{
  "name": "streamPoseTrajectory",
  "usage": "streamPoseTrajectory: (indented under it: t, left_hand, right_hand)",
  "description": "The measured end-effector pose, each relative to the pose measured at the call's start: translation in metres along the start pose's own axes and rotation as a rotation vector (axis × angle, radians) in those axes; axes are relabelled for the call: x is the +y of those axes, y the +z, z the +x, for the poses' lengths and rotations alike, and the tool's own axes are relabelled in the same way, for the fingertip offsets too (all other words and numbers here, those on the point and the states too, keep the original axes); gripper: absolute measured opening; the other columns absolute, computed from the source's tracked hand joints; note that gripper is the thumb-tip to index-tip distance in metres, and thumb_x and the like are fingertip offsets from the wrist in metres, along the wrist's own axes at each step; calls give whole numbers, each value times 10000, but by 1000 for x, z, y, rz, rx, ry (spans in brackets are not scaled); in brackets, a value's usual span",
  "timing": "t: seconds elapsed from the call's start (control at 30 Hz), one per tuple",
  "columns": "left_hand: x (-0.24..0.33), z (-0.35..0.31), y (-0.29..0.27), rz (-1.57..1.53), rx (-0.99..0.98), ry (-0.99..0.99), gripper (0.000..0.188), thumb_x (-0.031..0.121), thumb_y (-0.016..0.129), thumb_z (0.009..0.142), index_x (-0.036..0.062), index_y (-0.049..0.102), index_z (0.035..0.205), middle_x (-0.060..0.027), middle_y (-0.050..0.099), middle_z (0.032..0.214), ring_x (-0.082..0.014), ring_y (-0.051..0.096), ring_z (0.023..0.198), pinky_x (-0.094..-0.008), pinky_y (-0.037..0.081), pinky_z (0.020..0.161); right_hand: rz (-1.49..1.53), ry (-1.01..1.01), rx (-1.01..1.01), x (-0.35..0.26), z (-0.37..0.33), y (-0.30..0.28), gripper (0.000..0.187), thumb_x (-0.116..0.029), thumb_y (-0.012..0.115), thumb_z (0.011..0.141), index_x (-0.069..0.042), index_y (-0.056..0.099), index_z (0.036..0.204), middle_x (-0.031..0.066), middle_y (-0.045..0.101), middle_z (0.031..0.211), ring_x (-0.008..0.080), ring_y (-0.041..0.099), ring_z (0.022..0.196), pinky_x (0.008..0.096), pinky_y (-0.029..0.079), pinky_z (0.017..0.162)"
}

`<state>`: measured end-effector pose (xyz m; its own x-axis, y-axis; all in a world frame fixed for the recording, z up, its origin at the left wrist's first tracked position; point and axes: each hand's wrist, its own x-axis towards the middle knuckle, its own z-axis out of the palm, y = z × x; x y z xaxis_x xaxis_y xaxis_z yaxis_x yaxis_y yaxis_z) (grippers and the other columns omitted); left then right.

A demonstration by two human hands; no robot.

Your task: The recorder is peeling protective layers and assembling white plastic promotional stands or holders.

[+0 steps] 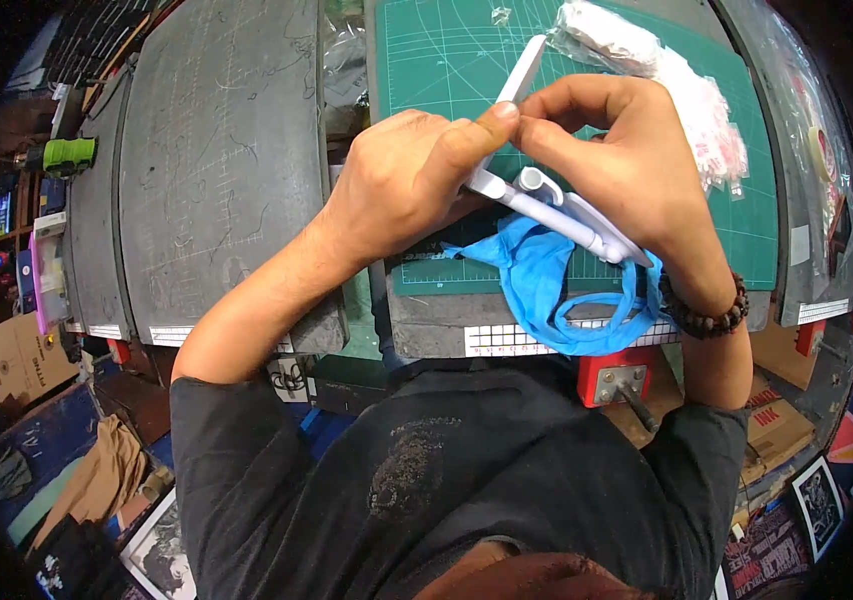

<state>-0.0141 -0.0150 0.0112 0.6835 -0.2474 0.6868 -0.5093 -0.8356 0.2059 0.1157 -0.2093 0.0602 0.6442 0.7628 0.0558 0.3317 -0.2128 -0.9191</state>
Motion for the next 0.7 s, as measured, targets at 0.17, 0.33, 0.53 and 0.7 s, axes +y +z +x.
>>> streamPoseTrajectory:
  t: [0.17,0.33,0.53,0.7]
  left_hand:
    - [0,6,0,-14,6,37,847,80,886,752,66,523,1517,-70,698,873,-290,705,750,-416,565,680]
    - [0,7,0,-50,7,31,860,73,894,750,60,518,1523,-79,719,908,-294,716,767,-411,573,695]
    - [-1,3,3,-49,30,34,865,67,901,743,52,520,1519,-85,712,895,-291,716,759,-400,577,700]
    - [-3,-2,7,-66,54,25,862,103,929,744,45,528,1505,-85,706,895,-285,716,750,-397,577,682]
  right_hand:
    - [36,1,-6,-1,1,0,332,-249,804,870,80,786,914,106,761,793,117,708,736,288,571,673]
    - [68,-9,-3,-3,0,2,309,-233,810,884,74,775,891,86,746,769,97,694,730,278,556,651]
    - [115,10,-40,-5,-2,1,170,-133,746,907,37,751,916,7,728,839,46,641,790,226,501,677]
    - [128,1,-40,-4,-2,2,146,-105,744,901,40,744,909,-3,716,828,40,637,781,218,508,679]
